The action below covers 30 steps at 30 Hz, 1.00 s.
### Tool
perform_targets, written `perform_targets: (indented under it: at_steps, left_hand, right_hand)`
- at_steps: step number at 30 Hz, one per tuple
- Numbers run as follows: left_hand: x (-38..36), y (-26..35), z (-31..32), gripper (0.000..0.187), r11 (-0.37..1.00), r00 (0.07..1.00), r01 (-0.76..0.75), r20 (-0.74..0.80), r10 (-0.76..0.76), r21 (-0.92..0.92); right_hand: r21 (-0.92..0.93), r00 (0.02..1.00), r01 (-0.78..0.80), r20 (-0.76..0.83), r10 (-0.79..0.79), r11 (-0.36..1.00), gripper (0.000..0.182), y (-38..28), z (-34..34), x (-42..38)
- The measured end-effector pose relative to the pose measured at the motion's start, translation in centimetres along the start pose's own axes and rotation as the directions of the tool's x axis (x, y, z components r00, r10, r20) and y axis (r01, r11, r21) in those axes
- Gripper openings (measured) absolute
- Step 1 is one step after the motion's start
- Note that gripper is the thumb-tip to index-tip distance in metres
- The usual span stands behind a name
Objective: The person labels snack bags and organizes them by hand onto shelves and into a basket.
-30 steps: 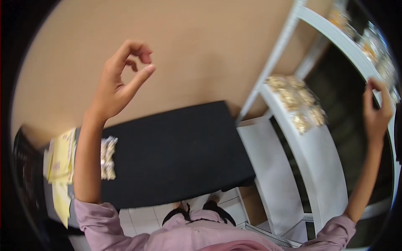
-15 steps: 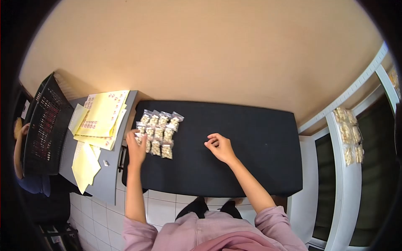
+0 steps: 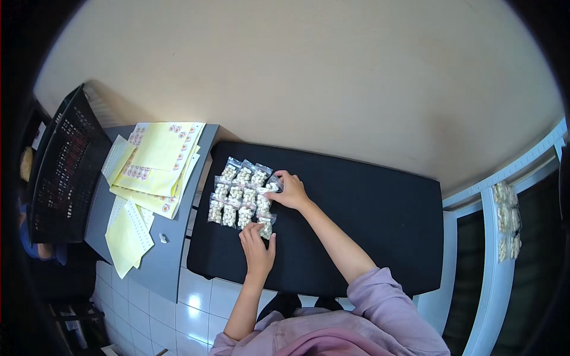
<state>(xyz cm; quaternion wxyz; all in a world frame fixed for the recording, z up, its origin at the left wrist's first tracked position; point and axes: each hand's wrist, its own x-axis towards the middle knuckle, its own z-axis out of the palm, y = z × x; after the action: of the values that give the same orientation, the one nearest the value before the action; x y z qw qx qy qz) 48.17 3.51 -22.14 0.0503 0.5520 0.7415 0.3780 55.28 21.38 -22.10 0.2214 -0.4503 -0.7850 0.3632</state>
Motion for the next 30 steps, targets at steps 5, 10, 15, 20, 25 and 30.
perform_targets:
  at_steps: [5, 10, 15, 20, 25, 30]
  left_hand:
    - [-0.7, 1.6, -0.2, 0.036, 0.997, 0.999, -0.005, 0.042, 0.008, -0.073]
    - [-2.0, 1.9, 0.5, 0.037, 0.979, 0.996, -0.002, 0.084, 0.02, -0.202]
    - [-1.3, 2.7, -0.4, 0.043, 0.967, 0.947, 0.105, 0.319, -0.026, -0.232]
    - [0.1, 7.3, 1.1, 0.037, 0.516, 0.713, 0.591, 0.701, 0.026, -0.62]
    - [0.0, 17.2, 4.0, 0.031, 0.41, 0.586, 0.514, 0.658, 0.473, -0.753]
    - [-4.4, 27.4, 7.0, 0.029, 0.321, 0.345, 0.565, 0.571, 0.745, -0.76]
  right_hand:
    - [0.428, 0.989, 0.143, -0.033, -0.142, 0.892, 0.044, 0.0, 0.5, -1.9]
    - [0.429, 0.973, 0.151, -0.223, -0.058, 0.89, 0.036, 3.0, -2.0, -5.0]
    - [0.543, 0.96, 0.033, -0.251, 0.124, 0.839, 0.031, 6.9, -6.7, -10.2]
    - [0.543, 0.923, 0.061, -0.35, 0.16, 0.838, 0.029, 5.4, -13.6, -16.4]
    - [0.398, 0.797, 0.121, -0.585, 0.15, 0.909, 0.028, 2.9, -19.7, -23.8]
    - [0.168, 0.599, -0.004, -0.789, 0.137, 0.986, 0.038, 1.5, -25.6, -33.6]
